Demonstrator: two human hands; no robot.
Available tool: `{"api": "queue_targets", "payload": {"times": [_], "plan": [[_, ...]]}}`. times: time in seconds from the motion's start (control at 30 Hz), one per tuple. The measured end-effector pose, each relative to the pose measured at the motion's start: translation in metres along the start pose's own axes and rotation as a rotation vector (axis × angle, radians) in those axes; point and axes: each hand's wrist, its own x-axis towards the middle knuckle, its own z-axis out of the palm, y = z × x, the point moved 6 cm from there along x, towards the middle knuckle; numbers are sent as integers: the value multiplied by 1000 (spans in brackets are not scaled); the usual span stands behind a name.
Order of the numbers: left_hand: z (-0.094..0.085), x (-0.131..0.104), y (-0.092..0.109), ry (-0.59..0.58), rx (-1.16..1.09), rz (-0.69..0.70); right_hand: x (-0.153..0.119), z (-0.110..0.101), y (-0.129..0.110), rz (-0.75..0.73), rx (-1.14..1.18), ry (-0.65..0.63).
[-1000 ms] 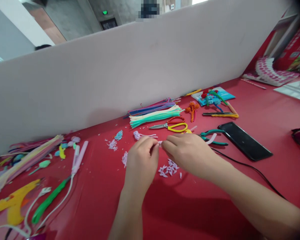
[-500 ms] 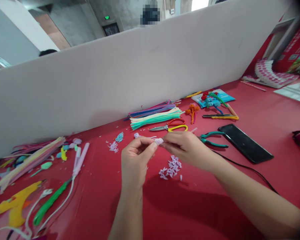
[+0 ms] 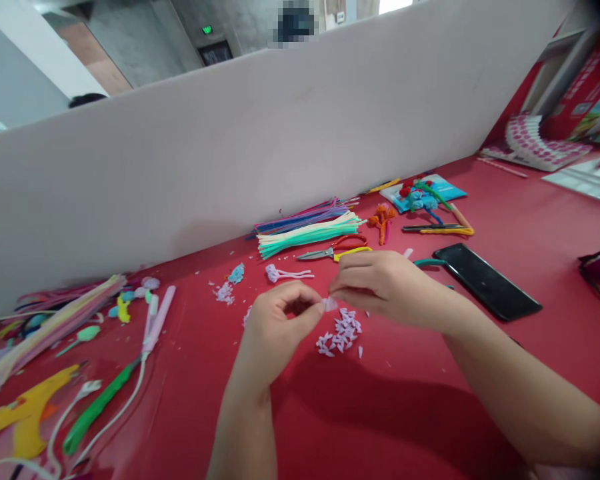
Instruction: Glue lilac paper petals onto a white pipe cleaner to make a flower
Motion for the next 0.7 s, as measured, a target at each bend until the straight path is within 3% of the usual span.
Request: {"api": "queue_targets", "payload": {"times": [0.1, 0.2, 0.3, 0.4, 0.57, 0.7], "plan": [[-2, 1, -4, -19, -267, -44, 5, 5, 5, -21, 285, -1], [-4, 3, -9, 107, -447, -61, 9, 19, 2, 15, 344, 66], [-11, 2, -9, 373, -311, -31, 9, 32, -4, 128, 62, 193], [-12, -1, 1, 471, 32, 72, 5, 41, -14, 154, -263, 184], [2, 0, 11, 301, 470, 188, 1, 37, -20, 51, -508, 7], [11, 1, 9, 126, 560, 217, 0, 23, -16, 9, -442, -24]]}}
